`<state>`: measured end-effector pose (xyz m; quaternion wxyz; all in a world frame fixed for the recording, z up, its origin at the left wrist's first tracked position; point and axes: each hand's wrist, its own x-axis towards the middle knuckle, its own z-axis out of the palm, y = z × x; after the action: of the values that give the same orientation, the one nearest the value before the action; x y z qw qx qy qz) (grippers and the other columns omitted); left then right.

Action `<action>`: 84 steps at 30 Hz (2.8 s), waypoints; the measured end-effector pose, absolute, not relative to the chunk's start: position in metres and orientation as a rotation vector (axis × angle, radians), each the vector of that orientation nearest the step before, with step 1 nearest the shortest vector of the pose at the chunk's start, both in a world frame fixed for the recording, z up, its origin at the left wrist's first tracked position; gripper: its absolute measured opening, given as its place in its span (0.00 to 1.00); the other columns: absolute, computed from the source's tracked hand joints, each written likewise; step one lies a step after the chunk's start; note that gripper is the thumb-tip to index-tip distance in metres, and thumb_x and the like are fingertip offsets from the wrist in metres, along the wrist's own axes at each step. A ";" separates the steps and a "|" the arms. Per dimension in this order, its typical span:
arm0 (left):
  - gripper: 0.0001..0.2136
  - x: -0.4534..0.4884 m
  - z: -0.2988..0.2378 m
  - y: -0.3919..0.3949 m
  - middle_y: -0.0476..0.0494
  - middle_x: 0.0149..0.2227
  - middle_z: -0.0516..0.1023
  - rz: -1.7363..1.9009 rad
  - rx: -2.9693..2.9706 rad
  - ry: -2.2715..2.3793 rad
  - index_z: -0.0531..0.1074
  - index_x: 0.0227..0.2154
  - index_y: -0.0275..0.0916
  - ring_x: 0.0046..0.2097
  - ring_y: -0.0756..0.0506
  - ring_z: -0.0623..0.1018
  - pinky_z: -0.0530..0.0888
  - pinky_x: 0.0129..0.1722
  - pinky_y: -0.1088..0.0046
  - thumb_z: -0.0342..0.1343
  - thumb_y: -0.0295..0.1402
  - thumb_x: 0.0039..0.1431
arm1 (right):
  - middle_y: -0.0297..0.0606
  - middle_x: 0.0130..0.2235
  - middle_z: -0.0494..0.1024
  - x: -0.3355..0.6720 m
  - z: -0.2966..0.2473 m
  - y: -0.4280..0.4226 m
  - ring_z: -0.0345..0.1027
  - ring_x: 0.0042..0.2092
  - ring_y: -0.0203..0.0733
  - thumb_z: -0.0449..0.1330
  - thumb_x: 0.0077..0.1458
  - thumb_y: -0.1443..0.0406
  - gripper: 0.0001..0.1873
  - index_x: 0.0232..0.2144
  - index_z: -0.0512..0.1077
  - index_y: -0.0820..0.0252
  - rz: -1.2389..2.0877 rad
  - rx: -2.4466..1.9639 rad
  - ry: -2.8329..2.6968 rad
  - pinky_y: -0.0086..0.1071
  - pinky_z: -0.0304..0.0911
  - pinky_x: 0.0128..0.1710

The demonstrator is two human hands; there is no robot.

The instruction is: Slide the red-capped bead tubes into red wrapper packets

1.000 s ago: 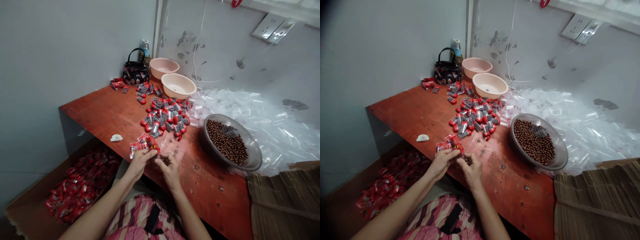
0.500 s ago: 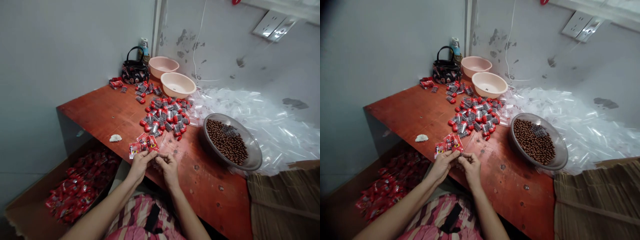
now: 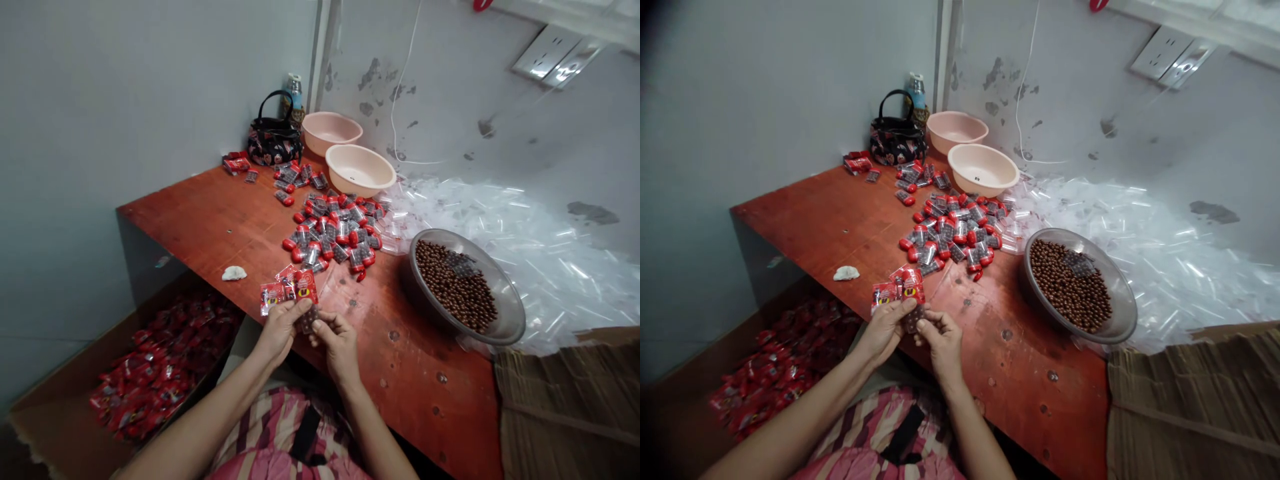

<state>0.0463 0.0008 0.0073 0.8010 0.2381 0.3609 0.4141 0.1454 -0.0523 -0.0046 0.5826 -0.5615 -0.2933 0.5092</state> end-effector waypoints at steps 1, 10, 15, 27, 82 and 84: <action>0.10 0.047 0.007 -0.001 0.47 0.18 0.71 0.872 0.518 0.756 0.71 0.20 0.31 0.18 0.50 0.69 0.68 0.20 0.73 0.59 0.36 0.44 | 0.31 0.23 0.71 0.145 -0.007 -0.051 0.62 0.20 0.31 0.61 0.44 0.63 0.09 0.29 0.69 0.63 1.209 -1.271 -0.629 0.26 0.60 0.21; 0.08 0.027 0.011 -0.009 0.40 0.23 0.75 0.778 0.510 0.678 0.73 0.22 0.29 0.25 0.47 0.74 0.72 0.30 0.71 0.60 0.31 0.44 | 0.24 0.14 0.65 0.145 -0.013 -0.041 0.56 0.14 0.27 0.63 0.39 0.64 0.11 0.23 0.63 0.61 1.316 -1.242 -0.689 0.21 0.51 0.14; 0.07 0.004 0.020 -0.010 0.35 0.26 0.76 0.726 0.500 0.664 0.74 0.22 0.27 0.31 0.43 0.76 0.72 0.37 0.68 0.59 0.29 0.45 | 0.22 0.13 0.63 0.127 -0.007 -0.026 0.50 0.11 0.25 0.63 0.38 0.63 0.16 0.18 0.57 0.59 1.460 -1.104 -0.709 0.20 0.44 0.10; 0.17 -0.071 -0.007 -0.030 0.34 0.41 0.75 1.170 0.479 1.229 0.71 0.39 0.35 0.41 0.39 0.75 0.73 0.40 0.63 0.56 0.40 0.48 | 0.24 0.14 0.65 0.131 0.002 -0.032 0.54 0.14 0.26 0.59 0.47 0.61 0.12 0.21 0.62 0.61 1.403 -1.236 -0.910 0.20 0.48 0.14; 0.09 0.033 -0.002 0.010 0.46 0.21 0.74 0.862 0.505 0.984 0.70 0.20 0.32 0.26 0.49 0.75 0.71 0.29 0.75 0.62 0.33 0.40 | 0.46 0.57 0.57 0.317 0.010 0.075 0.49 0.58 0.45 0.46 0.57 0.70 0.21 0.53 0.56 0.61 -0.138 -1.465 -2.734 0.44 0.40 0.55; 0.08 0.039 -0.001 0.010 0.46 0.22 0.74 0.890 0.536 0.951 0.71 0.21 0.32 0.26 0.49 0.74 0.71 0.30 0.73 0.61 0.33 0.41 | 0.45 0.56 0.60 0.313 0.005 0.070 0.49 0.58 0.43 0.45 0.58 0.69 0.19 0.52 0.58 0.61 -0.020 -1.491 -2.577 0.44 0.39 0.56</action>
<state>0.0388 0.0098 -0.0015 0.7622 0.2465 0.4370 0.4091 0.3126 0.0703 0.0053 0.0821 -0.4990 -0.8627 -0.0066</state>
